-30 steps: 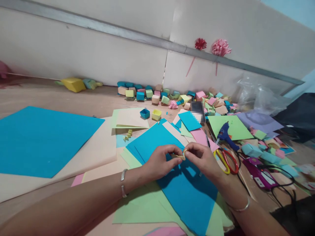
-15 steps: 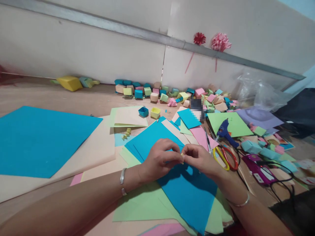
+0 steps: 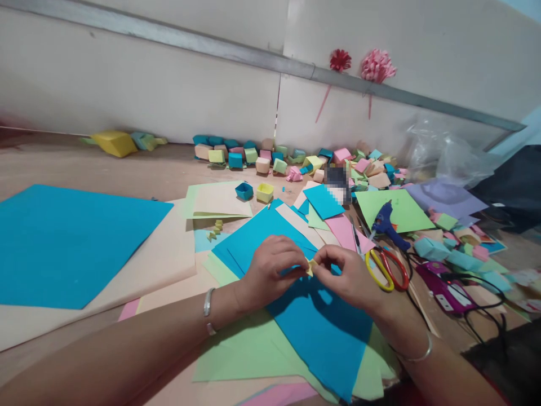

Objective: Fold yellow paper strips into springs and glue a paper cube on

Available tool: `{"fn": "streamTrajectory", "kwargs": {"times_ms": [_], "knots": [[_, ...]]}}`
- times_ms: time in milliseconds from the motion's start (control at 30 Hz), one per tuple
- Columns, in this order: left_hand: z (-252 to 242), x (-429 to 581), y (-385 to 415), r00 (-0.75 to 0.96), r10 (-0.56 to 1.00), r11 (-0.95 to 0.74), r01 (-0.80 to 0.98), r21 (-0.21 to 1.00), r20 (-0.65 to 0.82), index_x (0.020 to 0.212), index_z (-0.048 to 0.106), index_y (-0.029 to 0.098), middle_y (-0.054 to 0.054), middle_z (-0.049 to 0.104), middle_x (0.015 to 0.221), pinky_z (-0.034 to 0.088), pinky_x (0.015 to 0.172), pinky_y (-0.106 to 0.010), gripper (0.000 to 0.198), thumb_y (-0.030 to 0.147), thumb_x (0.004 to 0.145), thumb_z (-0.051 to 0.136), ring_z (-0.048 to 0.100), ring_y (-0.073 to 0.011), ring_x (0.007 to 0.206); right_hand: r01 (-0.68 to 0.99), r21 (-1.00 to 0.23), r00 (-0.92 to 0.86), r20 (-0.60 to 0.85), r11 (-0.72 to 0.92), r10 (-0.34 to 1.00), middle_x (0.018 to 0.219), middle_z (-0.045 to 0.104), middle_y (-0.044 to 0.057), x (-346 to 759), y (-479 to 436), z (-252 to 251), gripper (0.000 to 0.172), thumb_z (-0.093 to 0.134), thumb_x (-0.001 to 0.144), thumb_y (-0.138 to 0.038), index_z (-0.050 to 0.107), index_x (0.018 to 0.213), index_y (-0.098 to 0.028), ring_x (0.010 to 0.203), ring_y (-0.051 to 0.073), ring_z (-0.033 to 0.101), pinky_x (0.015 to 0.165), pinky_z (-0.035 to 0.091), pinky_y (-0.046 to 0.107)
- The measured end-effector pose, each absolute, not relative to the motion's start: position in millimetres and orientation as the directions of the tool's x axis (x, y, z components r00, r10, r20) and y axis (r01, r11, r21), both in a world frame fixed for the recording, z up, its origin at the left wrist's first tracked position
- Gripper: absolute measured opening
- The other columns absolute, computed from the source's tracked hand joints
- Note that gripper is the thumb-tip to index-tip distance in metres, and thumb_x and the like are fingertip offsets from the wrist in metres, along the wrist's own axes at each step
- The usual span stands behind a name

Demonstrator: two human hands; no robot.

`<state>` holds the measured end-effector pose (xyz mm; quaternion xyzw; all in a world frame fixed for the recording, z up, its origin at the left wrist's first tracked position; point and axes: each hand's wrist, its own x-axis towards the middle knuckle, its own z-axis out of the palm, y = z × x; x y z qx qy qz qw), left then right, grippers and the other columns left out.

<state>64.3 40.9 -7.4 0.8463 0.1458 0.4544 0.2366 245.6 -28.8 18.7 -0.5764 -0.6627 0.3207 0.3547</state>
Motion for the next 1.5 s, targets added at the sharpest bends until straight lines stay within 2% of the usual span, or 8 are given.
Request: {"fn": "streamTrajectory", "kwargs": {"times_ms": [133,233,500,633,833,1100,1233,1500], "knots": [[-8.0,63.1,40.4,0.576,0.464,-0.856,0.096,0.507,0.673,0.077,0.066,0.020,-0.002,0.072,0.081,0.042,0.075,-0.032,0.010,0.025,0.086,0.065,0.062,-0.0160,0.078,0.741,-0.564,-0.169,0.370,0.365,0.914,0.070,0.059,0.003,242.3,-34.9,18.3,0.011,0.055,0.082,-0.013,0.057,0.073,-0.018,0.069,0.016,0.054,0.062,0.041,0.029],[-9.6,62.8,39.3,0.595,0.473,-0.852,0.122,0.509,0.650,0.080,0.066,0.020,-0.002,0.073,0.083,0.042,0.078,-0.033,0.010,0.027,0.087,0.063,0.063,-0.0169,0.082,0.764,-0.442,-0.275,0.436,0.470,0.857,0.073,0.061,0.005,243.2,-35.7,16.7,0.012,0.051,0.085,-0.012,0.058,0.078,-0.019,0.075,0.019,0.055,0.066,0.043,0.031],[-15.2,62.8,36.6,0.655,0.500,-0.836,0.192,0.515,0.567,0.080,0.064,0.019,-0.003,0.071,0.078,0.040,0.076,-0.034,0.010,0.026,0.086,0.063,0.064,-0.0190,0.082,0.743,-0.383,-0.406,0.395,0.549,0.824,0.078,0.061,0.008,247.3,-34.9,17.9,0.013,0.048,0.085,-0.008,0.058,0.082,-0.016,0.078,0.020,0.054,0.066,0.043,0.032],[-12.6,63.2,36.1,0.637,0.526,-0.820,0.202,0.536,0.563,0.076,0.063,0.019,-0.002,0.070,0.074,0.040,0.074,-0.033,0.013,0.026,0.087,0.062,0.063,-0.0180,0.078,0.756,-0.358,-0.435,0.350,0.548,0.829,0.084,0.063,0.010,248.0,-37.1,16.9,0.006,0.054,0.086,-0.015,0.060,0.089,-0.014,0.083,0.022,0.055,0.070,0.044,0.035],[-8.7,63.5,35.0,0.604,0.569,-0.787,0.201,0.584,0.559,0.081,0.064,0.019,-0.001,0.070,0.076,0.039,0.073,-0.033,0.015,0.034,0.086,0.065,0.063,-0.0173,0.076,0.751,-0.367,-0.396,0.416,0.549,0.819,0.079,0.064,0.007,246.3,-37.2,14.6,0.009,0.053,0.091,-0.019,0.060,0.086,-0.017,0.078,0.020,0.057,0.068,0.045,0.033],[-7.3,63.4,36.8,0.594,0.542,-0.805,0.163,0.571,0.594,0.073,0.065,0.019,-0.002,0.070,0.078,0.040,0.072,-0.031,0.014,0.027,0.085,0.065,0.062,-0.0163,0.078,0.732,-0.433,-0.331,0.447,0.525,0.831,0.079,0.069,0.005,249.7,-36.1,14.8,0.007,0.059,0.090,-0.024,0.064,0.087,-0.020,0.074,0.018,0.062,0.067,0.048,0.031],[-5.5,62.8,38.5,0.589,0.525,-0.810,0.126,0.572,0.614,0.074,0.066,0.019,-0.004,0.070,0.086,0.040,0.076,-0.032,0.018,0.033,0.087,0.064,0.062,-0.0169,0.084,0.717,-0.391,-0.370,0.488,0.577,0.791,0.078,0.069,0.006,250.2,-34.4,15.7,0.011,0.055,0.092,-0.021,0.065,0.087,-0.020,0.074,0.018,0.061,0.067,0.048,0.032],[-2.3,63.1,39.7,0.642,0.430,-0.858,0.071,0.509,0.635,0.077,0.065,0.019,-0.005,0.071,0.086,0.039,0.077,-0.034,0.022,0.035,0.091,0.058,0.061,-0.0180,0.083,0.661,-0.386,-0.397,0.548,0.644,0.736,0.078,0.066,0.008,246.8,-36.0,18.4,0.014,0.052,0.088,-0.012,0.064,0.086,-0.019,0.073,0.020,0.056,0.065,0.046,0.034]]}}
